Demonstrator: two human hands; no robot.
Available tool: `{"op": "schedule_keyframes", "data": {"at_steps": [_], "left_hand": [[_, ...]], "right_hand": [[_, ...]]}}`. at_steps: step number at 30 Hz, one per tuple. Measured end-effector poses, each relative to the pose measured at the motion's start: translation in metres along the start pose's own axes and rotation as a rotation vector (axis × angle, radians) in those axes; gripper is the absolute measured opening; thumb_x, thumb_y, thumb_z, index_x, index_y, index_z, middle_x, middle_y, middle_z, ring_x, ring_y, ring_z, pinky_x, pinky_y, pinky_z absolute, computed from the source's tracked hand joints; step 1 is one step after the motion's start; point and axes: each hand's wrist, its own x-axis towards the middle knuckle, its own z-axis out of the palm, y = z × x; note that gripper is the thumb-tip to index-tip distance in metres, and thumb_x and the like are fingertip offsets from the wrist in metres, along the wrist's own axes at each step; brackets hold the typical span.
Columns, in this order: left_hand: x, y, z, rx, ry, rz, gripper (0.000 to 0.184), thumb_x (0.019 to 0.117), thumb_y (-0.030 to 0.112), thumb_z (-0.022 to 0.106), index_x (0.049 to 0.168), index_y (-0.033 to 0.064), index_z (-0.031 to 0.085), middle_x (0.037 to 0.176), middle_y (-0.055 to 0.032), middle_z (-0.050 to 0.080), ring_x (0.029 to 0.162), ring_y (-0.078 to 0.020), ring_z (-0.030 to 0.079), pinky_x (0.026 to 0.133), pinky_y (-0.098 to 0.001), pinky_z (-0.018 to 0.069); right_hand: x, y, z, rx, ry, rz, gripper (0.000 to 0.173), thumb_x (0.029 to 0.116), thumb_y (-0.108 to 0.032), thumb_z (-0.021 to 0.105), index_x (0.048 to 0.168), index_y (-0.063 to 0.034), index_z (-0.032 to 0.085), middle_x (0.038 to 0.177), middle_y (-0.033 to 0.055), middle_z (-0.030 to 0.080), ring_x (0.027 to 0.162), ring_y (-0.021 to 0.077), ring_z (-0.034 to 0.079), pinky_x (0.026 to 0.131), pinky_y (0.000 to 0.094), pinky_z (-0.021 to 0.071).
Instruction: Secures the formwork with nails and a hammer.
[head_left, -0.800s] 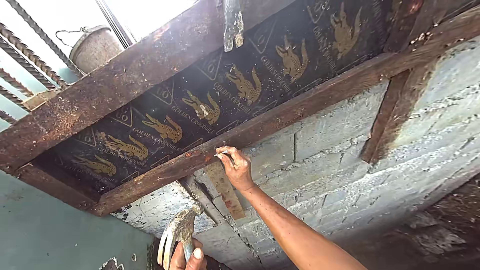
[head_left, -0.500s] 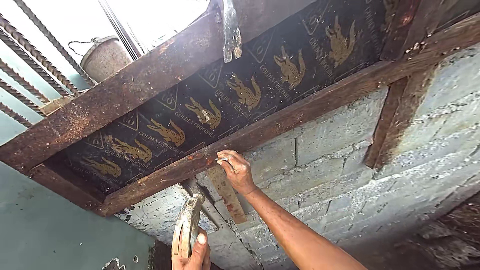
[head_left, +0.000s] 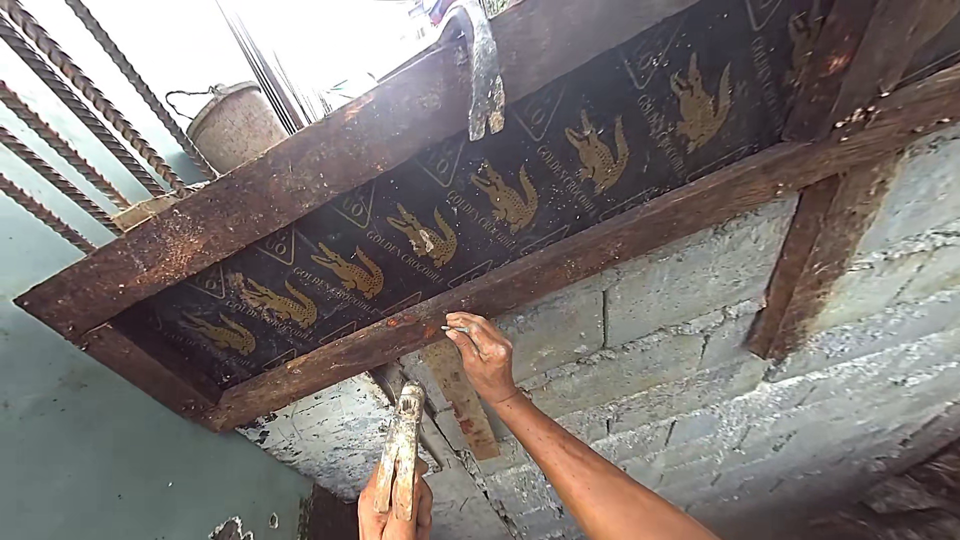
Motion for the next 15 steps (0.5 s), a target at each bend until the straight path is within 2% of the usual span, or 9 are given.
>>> {"op": "schedule_keyframes", "data": {"at_steps": [5,9,12,15], "left_hand": [[0.003,-0.005,0.001,0.046,-0.002,0.02,0.053,0.1021,0.055,0.052,0.105,0.0031,0.06,0.06,0.0051,0.055,0.046,-0.0039,0.05,0.041,-0.0197,0.0437],[0.008,-0.015,-0.003,0.193,-0.015,0.08,0.056,0.1025,0.055,0.05,0.107,0.0001,0.061,0.062,0.0041,0.057,0.047,-0.0051,0.051,0.042,-0.0226,0.0456],[0.015,-0.017,0.001,0.36,-0.048,0.214,0.055,0.1041,0.052,0.045,0.103,-0.0003,0.063,0.063,0.0016,0.059,0.048,-0.0055,0.053,0.044,-0.0245,0.0479],[0.021,0.001,0.015,0.571,-0.019,0.45,0.054,0.1048,0.054,0.042,0.098,0.0043,0.063,0.064,-0.0024,0.062,0.052,-0.0056,0.06,0.048,-0.0239,0.0524]], "right_hand": [[-0.003,0.001,0.002,-0.021,0.017,-0.028,0.017,0.0974,-0.009,0.067,0.103,0.0054,0.074,0.114,0.0159,0.074,0.111,0.0208,0.072,0.1,0.0335,0.0579],[-0.008,0.005,0.003,-0.091,-0.002,-0.075,0.017,0.0978,-0.009,0.066,0.105,0.0038,0.075,0.117,0.0152,0.074,0.114,0.0219,0.07,0.102,0.0348,0.0569],[-0.01,0.01,0.005,-0.154,0.003,-0.137,0.018,0.0989,-0.011,0.066,0.106,0.0023,0.075,0.117,0.0155,0.074,0.114,0.0229,0.07,0.101,0.0351,0.0568],[-0.01,0.01,0.006,-0.189,0.006,-0.175,0.018,0.0987,-0.011,0.065,0.105,0.0015,0.076,0.116,0.0159,0.074,0.114,0.024,0.071,0.101,0.0351,0.0566]]}}
